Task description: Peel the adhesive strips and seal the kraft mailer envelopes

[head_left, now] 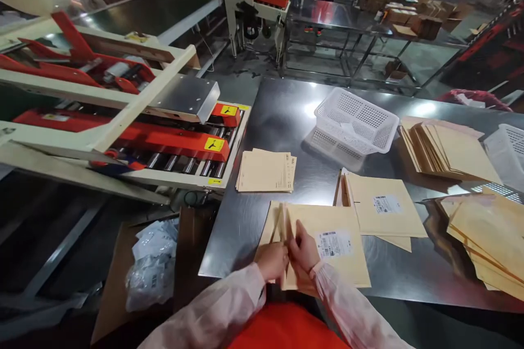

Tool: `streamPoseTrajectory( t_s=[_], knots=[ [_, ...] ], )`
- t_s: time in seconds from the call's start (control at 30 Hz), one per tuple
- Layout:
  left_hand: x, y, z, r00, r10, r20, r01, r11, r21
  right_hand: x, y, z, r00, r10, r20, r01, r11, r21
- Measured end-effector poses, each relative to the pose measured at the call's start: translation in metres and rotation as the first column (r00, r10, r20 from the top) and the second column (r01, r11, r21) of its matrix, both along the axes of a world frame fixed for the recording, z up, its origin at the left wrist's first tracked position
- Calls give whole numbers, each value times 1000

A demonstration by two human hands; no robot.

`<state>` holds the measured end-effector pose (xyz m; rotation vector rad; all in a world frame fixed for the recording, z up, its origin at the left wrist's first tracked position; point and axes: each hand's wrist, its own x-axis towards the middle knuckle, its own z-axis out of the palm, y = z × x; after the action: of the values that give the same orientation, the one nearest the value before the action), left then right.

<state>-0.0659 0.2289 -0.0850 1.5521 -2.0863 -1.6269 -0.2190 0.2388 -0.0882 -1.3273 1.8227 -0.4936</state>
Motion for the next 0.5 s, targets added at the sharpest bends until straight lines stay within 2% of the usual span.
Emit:
streamPoseTrajectory(
  t_s=[0.07,0.13,0.2,0.27,0.3,0.37,0.43,0.5],
  knots=[
    [-9,-16,8,991,1,135,9,997,-79,7,-1,0,997,-18,69,19,1000,-4],
    [-7,-43,13,967,130,217,-86,975,-203,14,-1,3,993,-45,106,44,999,16],
    [3,-74,13,936,306,172,-250,926,-284,19,-1,7,993,-24,118,18,999,46],
    [13,-99,6,924,371,95,-336,904,-263,18,-2,12,992,12,123,-20,998,66],
    [17,-107,1,928,369,57,-346,908,-235,14,-2,14,995,45,89,-48,998,40],
    [21,-114,-10,932,363,-15,-359,915,-185,0,-2,14,988,121,-100,-128,989,-73],
    [22,-110,-21,902,422,-92,-432,891,-142,-18,1,7,911,212,-354,-284,944,-165],
    [25,-100,-30,840,526,-132,-539,837,-98,-33,8,-4,807,300,-509,-419,898,-135]
  ],
)
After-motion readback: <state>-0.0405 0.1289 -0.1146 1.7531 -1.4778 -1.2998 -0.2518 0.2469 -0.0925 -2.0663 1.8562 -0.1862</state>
